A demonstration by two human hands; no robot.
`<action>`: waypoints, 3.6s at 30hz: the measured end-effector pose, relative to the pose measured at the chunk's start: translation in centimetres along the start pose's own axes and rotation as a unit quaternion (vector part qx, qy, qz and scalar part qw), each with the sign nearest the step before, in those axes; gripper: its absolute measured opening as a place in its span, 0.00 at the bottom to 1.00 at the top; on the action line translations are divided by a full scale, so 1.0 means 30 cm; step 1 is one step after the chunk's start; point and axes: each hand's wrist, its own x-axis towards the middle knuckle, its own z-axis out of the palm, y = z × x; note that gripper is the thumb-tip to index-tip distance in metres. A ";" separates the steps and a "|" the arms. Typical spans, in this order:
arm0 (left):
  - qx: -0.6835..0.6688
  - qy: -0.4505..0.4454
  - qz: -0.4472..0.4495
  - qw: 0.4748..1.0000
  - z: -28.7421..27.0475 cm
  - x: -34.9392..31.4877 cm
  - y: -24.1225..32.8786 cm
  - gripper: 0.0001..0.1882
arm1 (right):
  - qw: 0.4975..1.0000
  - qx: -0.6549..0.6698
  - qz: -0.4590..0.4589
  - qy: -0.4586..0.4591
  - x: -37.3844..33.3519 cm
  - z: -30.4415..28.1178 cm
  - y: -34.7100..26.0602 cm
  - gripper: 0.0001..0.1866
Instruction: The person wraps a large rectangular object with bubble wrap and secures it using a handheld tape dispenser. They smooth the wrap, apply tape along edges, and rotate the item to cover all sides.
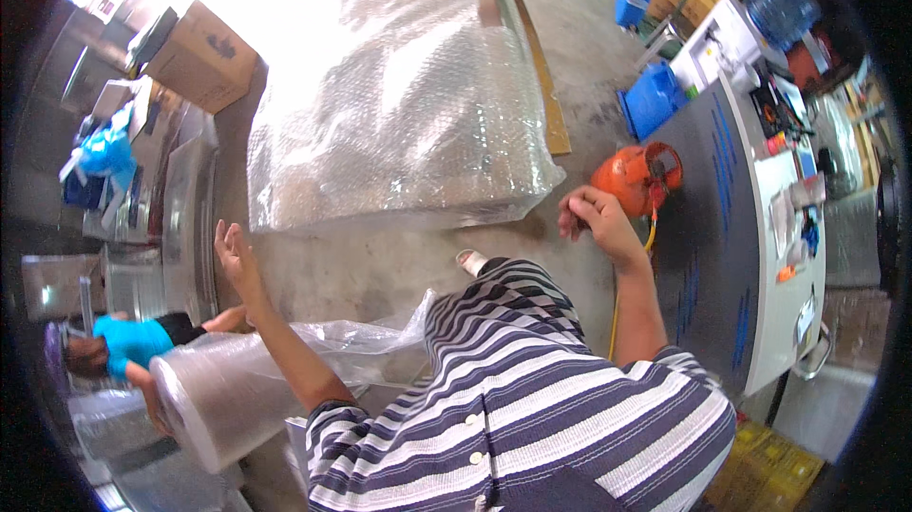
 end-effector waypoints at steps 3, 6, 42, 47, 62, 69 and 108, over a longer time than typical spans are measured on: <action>0.081 -0.036 -0.001 0.996 0.120 0.068 0.000 0.33 | 0.980 0.006 -0.094 0.174 0.014 0.152 -0.033 0.11; 0.127 -0.057 0.016 0.990 0.172 0.096 -0.042 0.26 | 0.932 -0.167 -0.160 0.281 0.092 0.282 -0.020 0.16; -0.253 -0.209 0.045 0.944 0.048 0.497 0.671 0.15 | 0.745 -0.490 -0.428 0.151 0.374 0.351 -0.007 0.18; -0.138 -0.165 0.040 0.976 -0.048 0.408 0.467 0.18 | 0.826 -0.380 -0.377 0.177 0.194 0.249 -0.236 0.12; -0.143 -0.205 -0.177 0.952 0.103 0.057 -0.053 0.22 | 0.973 0.070 -0.040 0.214 0.138 0.184 -0.140 0.19; -0.019 -0.128 -0.092 0.987 0.119 0.062 -0.084 0.24 | 0.986 0.001 -0.061 0.153 0.141 0.193 -0.112 0.20; 0.313 -0.378 0.407 0.770 0.370 0.233 0.058 0.43 | 0.719 -0.668 -0.189 0.034 0.386 0.439 -0.199 0.41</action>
